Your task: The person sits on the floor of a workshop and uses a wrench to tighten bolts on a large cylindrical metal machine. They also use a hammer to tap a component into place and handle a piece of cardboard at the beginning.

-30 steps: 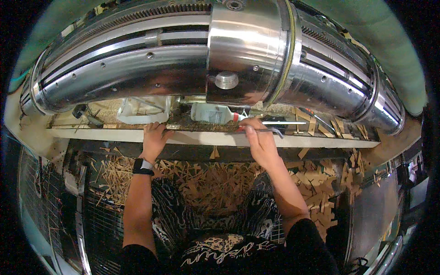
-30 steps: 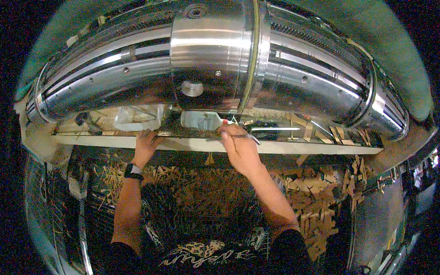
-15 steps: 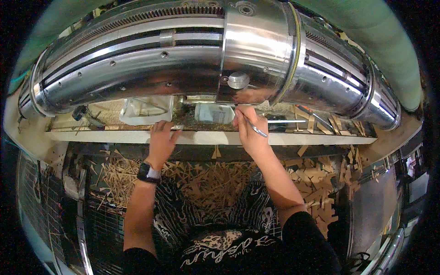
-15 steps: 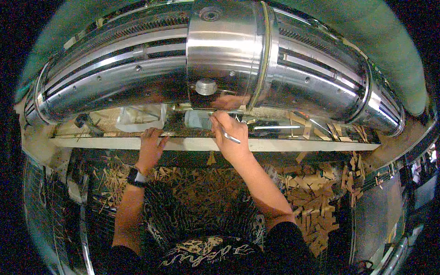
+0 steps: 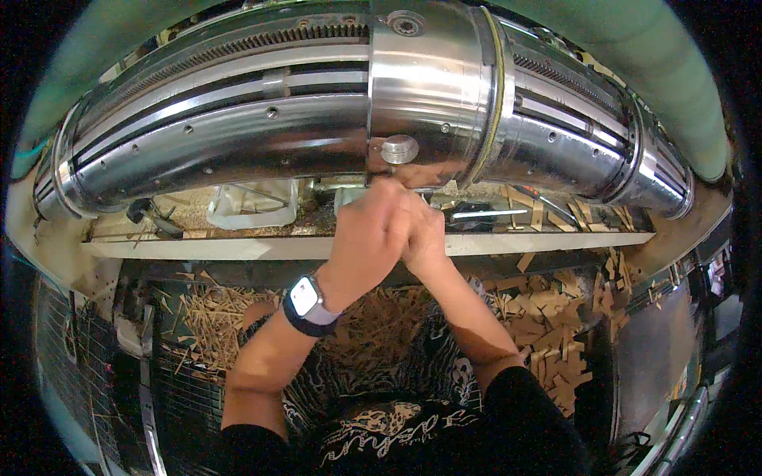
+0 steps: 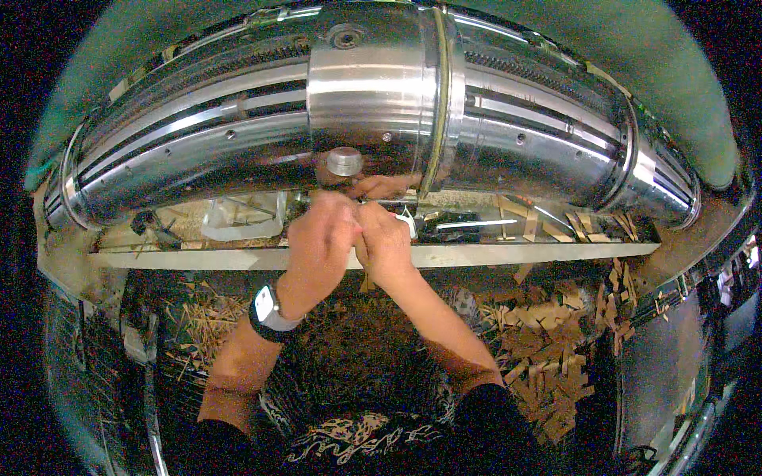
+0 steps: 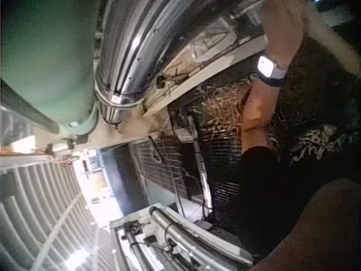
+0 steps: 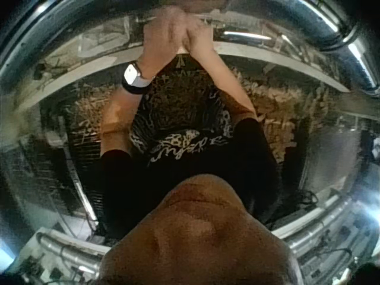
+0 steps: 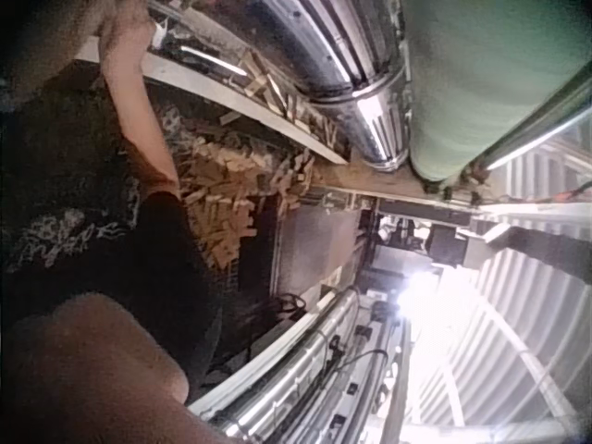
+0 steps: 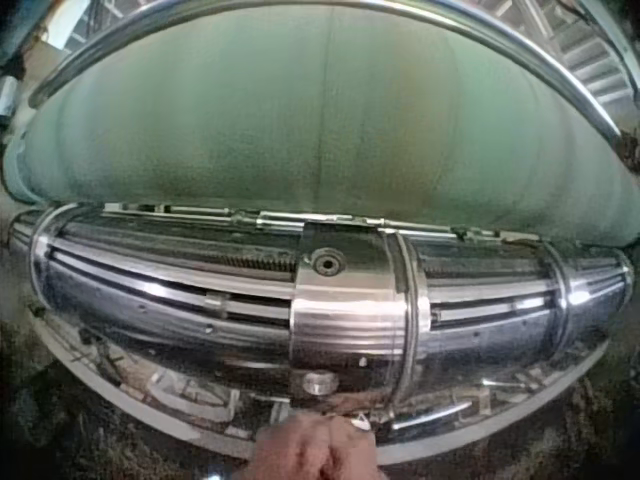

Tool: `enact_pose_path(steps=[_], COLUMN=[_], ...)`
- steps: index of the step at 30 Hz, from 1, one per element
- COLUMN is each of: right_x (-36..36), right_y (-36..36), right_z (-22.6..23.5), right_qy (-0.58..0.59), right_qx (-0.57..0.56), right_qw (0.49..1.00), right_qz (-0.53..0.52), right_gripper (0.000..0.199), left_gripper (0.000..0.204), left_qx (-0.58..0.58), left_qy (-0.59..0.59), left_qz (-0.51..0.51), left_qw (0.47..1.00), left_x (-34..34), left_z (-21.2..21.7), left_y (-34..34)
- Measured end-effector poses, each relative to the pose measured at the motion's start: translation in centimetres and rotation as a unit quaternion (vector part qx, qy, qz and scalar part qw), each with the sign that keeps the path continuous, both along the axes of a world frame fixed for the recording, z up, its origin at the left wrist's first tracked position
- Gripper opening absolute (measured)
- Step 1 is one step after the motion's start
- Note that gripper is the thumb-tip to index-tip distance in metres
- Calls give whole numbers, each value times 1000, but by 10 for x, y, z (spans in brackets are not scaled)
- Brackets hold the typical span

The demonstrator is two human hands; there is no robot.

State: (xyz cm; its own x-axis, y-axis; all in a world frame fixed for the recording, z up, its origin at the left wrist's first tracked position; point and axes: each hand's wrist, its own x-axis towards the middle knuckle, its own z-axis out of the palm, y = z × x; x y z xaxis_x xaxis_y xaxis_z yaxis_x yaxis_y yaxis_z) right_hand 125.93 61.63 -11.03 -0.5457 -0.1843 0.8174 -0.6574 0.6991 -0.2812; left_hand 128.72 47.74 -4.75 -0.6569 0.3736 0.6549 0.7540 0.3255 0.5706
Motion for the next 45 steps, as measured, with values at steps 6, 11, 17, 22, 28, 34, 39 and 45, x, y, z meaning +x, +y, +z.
enact_pose_path(steps=[6, 11, 17, 22, 28, 34, 39, 45], right_x=[-6, -1, 7, -1, 11, -2, -8, -14], right_y=[-2, -2, -13, -1, 15, -7, -8, -2], right_z=[-10, -15, -6, -15, -8, 1, -13, -28], right_qy=[-1, -45, -97, -92, -74, -68, -76, -115], right_qx=[-102, -87, -166, -225, -77, -107, -110, -151], right_qw=[991, 995, 981, 968, 992, 986, 988, 977], right_qz=[87, 25, 23, 66, 62, 108, 83, 96], right_gripper=[40, 29, 28, 24, 22, 25, 26, 26], left_gripper=[16, 9, 7, 20, 34, 44, 34, 32], left_qx=[93, 64, 204, 201, 135, 99, 92, 63], left_qy=[-3, 44, -37, -50, 12, 32, 74, 154], left_qz=[-191, -128, 35, -145, -238, -180, -164, -161], left_qw=[977, 989, 978, 967, 962, 978, 979, 973], left_x=[-1, -5, 0, 3, 17, 10, -4, -19], left_z=[-12, -11, -14, -23, -25, -29, -28, -20], left_y=[-5, 5, 20, 18, 2, -14, -19, -15])
